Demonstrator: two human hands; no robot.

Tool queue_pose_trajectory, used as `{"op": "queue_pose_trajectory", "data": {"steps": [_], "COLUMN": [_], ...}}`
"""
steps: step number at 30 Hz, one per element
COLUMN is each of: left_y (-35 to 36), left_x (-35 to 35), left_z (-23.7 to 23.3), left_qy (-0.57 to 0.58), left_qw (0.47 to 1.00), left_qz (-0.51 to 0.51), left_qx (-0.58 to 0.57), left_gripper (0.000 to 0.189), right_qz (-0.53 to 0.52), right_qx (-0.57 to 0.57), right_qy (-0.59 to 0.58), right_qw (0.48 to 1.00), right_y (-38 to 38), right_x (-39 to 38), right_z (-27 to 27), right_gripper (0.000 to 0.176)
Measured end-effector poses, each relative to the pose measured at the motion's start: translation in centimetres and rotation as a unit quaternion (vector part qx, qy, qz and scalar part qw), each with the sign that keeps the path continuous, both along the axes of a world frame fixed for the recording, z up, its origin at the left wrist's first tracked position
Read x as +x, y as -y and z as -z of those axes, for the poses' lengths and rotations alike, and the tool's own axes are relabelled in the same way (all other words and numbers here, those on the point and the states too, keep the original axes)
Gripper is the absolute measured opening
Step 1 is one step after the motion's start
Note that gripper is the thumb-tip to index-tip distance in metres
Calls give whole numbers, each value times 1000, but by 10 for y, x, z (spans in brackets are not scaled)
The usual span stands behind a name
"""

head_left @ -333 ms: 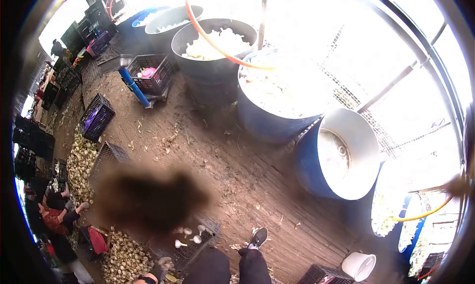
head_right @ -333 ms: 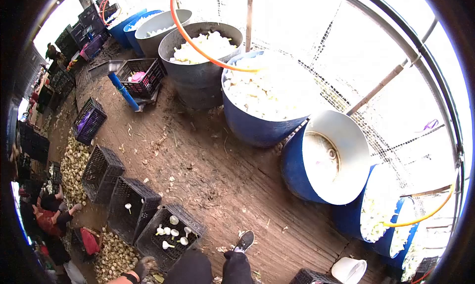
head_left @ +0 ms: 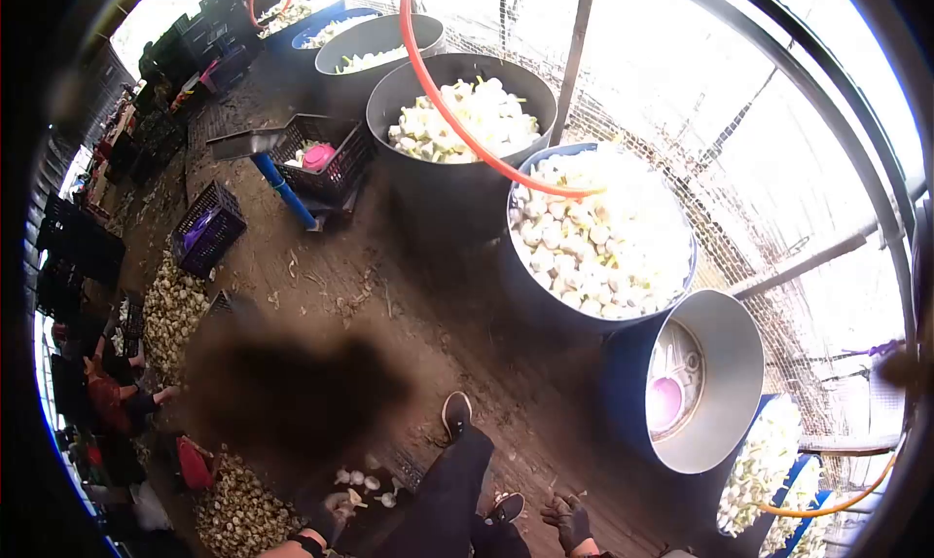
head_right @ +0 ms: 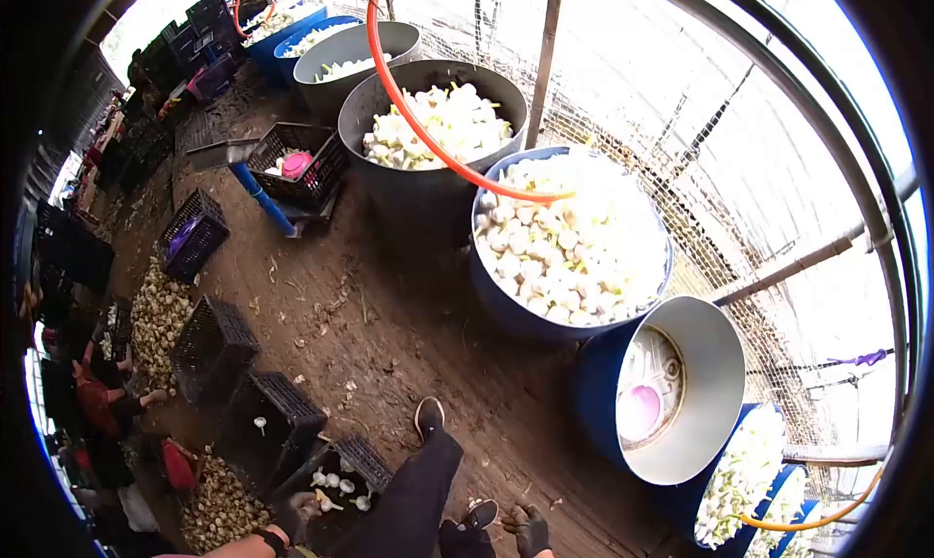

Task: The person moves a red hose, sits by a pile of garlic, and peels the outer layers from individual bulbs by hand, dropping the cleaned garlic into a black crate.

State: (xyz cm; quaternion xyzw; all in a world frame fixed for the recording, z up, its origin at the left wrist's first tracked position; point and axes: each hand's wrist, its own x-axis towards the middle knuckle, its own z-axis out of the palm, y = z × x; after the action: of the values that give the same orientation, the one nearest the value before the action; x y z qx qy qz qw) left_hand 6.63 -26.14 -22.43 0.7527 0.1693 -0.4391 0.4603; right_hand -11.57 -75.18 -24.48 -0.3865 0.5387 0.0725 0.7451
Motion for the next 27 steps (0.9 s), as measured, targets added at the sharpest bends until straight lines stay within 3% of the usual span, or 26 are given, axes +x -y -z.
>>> {"op": "queue_pose_trajectory", "data": {"steps": [1, 3, 4, 6, 7, 9, 11, 14, 16, 19, 21, 23, 25, 27], "left_y": [17, 72, 84, 145, 205, 258, 278, 341, 362, 417, 436, 453, 473, 510], "left_x": [36, 126, 172, 255, 304, 374, 439, 516, 565, 619, 646, 683, 708, 721], "left_z": [0, -6, 2, -36, -87, -122, -100, -101, -84, -79, -69, -58, -65, -103], "left_qy": [59, 81, 165, 188, 143, 116, 168, 207, 181, 213, 240, 245, 248, 229], "left_qw": [996, 992, 986, 980, 985, 982, 931, 947, 941, 915, 916, 902, 888, 891], "left_qz": [-38, -90, 6, 25, -43, -41, -36, -35, -14, -7, -42, -75, -105, -153], "left_qx": [-57, -46, -32, -54, -92, -143, -324, -244, -285, -342, -319, -348, -372, -360], "left_gripper": [40, 30, 30, 31, 32, 38, 43, 47, 46, 47, 48, 50, 51, 54], "right_qz": [2, 21, 25, 6, 18, 59, 118, 230, 305, 327, 369, 424, 487, 493], "right_qx": [-2, 32, 54, -7, -8, -7, 15, 46, 65, 109, 176, 141, 136, 54], "right_qy": [28, 79, 115, 132, 154, 202, 237, 240, 246, 241, 211, 184, 146, 115], "right_qw": [1000, 996, 992, 991, 988, 978, 964, 942, 918, 907, 888, 875, 850, 860], "right_y": [3, 12, 18, 29, 34, 50, 69, 104, 129, 159, 181, 194, 200, 192], "right_x": [33, 100, 140, 227, 271, 356, 437, 548, 604, 661, 691, 715, 724, 732], "right_z": [-6, -8, -20, -30, -32, -31, -32, -19, 3, 22, 27, 31, 40, 50], "right_gripper": [37, 42, 43, 45, 44, 43, 43, 29, 29, 66, 61, 60, 42, 31]}}
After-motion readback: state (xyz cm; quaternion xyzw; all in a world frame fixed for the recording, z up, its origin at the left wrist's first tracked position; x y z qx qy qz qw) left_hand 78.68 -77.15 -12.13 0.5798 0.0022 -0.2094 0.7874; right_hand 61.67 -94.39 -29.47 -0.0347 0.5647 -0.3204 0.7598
